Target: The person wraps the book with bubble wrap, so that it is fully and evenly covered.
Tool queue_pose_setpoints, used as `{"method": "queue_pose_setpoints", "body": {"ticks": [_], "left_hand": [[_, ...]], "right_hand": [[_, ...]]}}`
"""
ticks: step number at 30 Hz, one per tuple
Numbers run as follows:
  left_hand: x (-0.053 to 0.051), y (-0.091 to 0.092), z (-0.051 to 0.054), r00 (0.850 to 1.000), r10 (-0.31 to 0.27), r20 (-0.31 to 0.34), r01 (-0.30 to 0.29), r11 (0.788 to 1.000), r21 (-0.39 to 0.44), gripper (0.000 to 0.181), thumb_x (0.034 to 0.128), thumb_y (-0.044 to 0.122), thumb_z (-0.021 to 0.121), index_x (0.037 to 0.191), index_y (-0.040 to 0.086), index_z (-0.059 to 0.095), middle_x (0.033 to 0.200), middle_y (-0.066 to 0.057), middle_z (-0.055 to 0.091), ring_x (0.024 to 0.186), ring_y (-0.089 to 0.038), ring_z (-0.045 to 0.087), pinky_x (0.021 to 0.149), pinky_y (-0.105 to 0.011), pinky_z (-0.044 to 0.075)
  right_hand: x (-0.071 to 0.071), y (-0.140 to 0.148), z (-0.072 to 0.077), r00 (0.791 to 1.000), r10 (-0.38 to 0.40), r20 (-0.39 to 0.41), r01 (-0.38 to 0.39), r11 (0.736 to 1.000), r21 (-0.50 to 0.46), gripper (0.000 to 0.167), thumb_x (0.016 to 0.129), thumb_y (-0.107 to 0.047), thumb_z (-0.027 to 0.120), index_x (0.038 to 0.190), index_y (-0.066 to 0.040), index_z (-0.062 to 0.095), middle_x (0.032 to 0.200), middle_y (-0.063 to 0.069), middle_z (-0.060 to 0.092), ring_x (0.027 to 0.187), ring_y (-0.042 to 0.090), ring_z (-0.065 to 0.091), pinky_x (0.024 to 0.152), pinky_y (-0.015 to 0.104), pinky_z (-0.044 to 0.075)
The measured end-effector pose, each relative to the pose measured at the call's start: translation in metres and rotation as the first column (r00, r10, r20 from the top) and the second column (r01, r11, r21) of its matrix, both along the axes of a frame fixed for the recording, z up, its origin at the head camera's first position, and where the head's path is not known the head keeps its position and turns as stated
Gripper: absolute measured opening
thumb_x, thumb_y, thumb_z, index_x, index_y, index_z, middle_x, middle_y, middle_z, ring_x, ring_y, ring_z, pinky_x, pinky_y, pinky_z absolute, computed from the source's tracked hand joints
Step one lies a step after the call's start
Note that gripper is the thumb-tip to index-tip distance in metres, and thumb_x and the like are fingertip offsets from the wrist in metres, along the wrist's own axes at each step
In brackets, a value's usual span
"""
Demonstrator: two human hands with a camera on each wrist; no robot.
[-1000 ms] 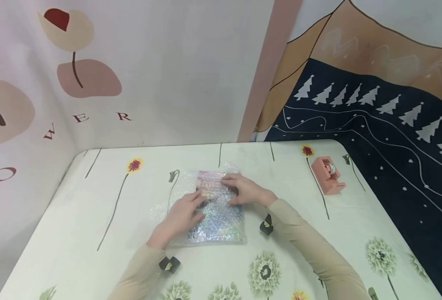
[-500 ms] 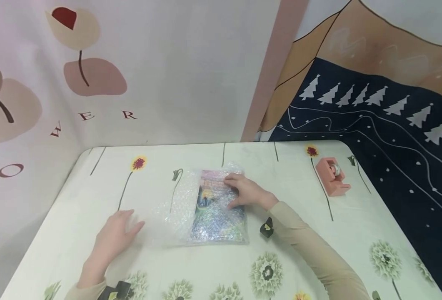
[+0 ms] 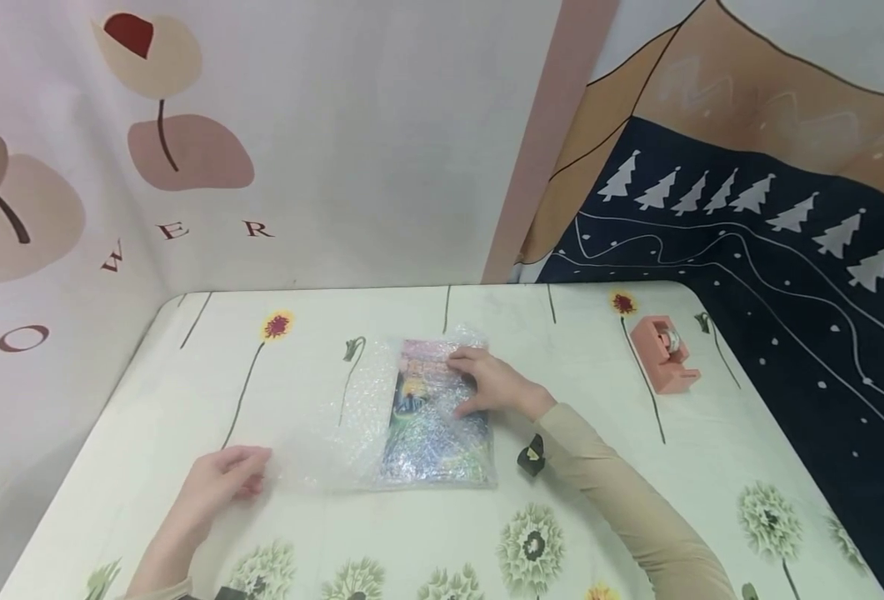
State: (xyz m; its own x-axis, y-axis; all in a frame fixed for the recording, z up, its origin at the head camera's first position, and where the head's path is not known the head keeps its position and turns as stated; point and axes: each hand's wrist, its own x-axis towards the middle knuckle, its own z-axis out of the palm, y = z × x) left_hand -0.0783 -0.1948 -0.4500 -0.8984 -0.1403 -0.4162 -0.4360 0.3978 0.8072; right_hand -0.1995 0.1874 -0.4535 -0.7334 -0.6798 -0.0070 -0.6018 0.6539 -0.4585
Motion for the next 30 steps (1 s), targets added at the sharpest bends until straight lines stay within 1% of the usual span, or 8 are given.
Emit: {"method": "queue_pose_setpoints", "body": {"ticks": [5,9,13,17,21,26,28,30], "left_hand": [[0.005,0.008,0.011,0.996,0.091,-0.020,-0.086,0.981,0.176,0.038,0.0926,0.019,0.059,0.116,-0.010,0.055,0.088,-0.008,0.068,0.072,-0.011,0.065,0.068,-0.025,0.055],[0.007,0.026,0.021,0.977,0.174,-0.124,-0.138,0.957,0.254,0.030,0.0906,0.013,0.061,0.109,-0.009,0.058,0.097,-0.011,0.069,0.076,-0.008,0.066,0.072,-0.025,0.055],[0.009,0.050,0.031,0.932,0.231,-0.279,-0.140,0.940,0.312,0.016,0.0879,0.005,0.063,0.097,-0.008,0.062,0.098,-0.013,0.070,0.077,-0.009,0.067,0.068,-0.024,0.055],[0.011,0.081,0.042,0.863,0.241,-0.444,-0.097,0.941,0.323,0.006,0.0835,-0.008,0.062,0.089,-0.009,0.064,0.096,-0.020,0.069,0.074,-0.008,0.068,0.066,-0.023,0.055],[0.014,0.114,0.044,0.759,0.172,-0.628,0.024,0.956,0.291,0.008,0.0801,-0.010,0.064,0.088,-0.007,0.066,0.094,-0.020,0.069,0.074,-0.008,0.068,0.068,-0.023,0.055],[0.015,0.160,0.038,0.562,0.040,-0.826,0.167,0.973,0.161,0.013,0.0773,-0.011,0.067,0.088,-0.004,0.068,0.087,-0.015,0.071,0.069,-0.017,0.068,0.064,-0.024,0.055],[0.015,0.178,0.034,0.487,-0.014,-0.873,0.171,0.982,0.079,0.014,0.0753,-0.011,0.067,0.087,-0.003,0.069,0.084,-0.014,0.071,0.068,-0.019,0.068,0.062,-0.022,0.055],[0.015,0.195,0.028,0.434,-0.067,-0.898,0.134,0.991,-0.009,0.014,0.0729,-0.008,0.069,0.084,-0.001,0.070,0.081,-0.011,0.071,0.065,-0.017,0.067,0.059,-0.020,0.053]], "right_hand": [[-0.001,0.001,0.001,1.000,-0.010,-0.005,0.010,1.000,0.007,0.081,0.070,-0.032,0.082,0.133,0.006,0.047,0.139,0.020,0.042,0.130,0.036,0.036,0.104,0.045,0.034],[-0.001,0.002,0.000,1.000,-0.017,-0.006,0.017,1.000,0.006,0.081,0.070,-0.032,0.082,0.133,0.006,0.047,0.138,0.020,0.043,0.129,0.036,0.037,0.104,0.045,0.035],[0.000,0.002,0.000,1.000,-0.015,-0.004,0.015,1.000,0.001,0.080,0.070,-0.031,0.082,0.133,0.006,0.047,0.138,0.020,0.043,0.129,0.036,0.037,0.104,0.046,0.034],[0.000,0.001,0.000,1.000,-0.018,-0.007,0.018,1.000,0.009,0.080,0.070,-0.031,0.082,0.133,0.006,0.047,0.138,0.020,0.043,0.129,0.036,0.037,0.104,0.045,0.034],[0.000,0.001,0.001,1.000,-0.021,-0.006,0.021,1.000,0.023,0.081,0.070,-0.032,0.082,0.133,0.005,0.048,0.138,0.019,0.043,0.129,0.035,0.038,0.104,0.044,0.035],[-0.001,-0.001,0.002,1.000,-0.014,-0.020,0.014,1.000,0.023,0.081,0.069,-0.033,0.083,0.131,0.005,0.049,0.136,0.020,0.045,0.126,0.034,0.041,0.102,0.043,0.038],[-0.002,-0.001,0.002,0.999,-0.009,-0.034,0.010,1.000,0.024,0.080,0.068,-0.032,0.083,0.131,0.005,0.050,0.136,0.019,0.046,0.125,0.033,0.042,0.101,0.042,0.039],[-0.003,-0.002,0.002,0.999,-0.001,-0.050,0.002,1.000,0.025,0.078,0.069,-0.030,0.084,0.130,0.005,0.051,0.134,0.019,0.047,0.124,0.033,0.044,0.099,0.042,0.041]]}}
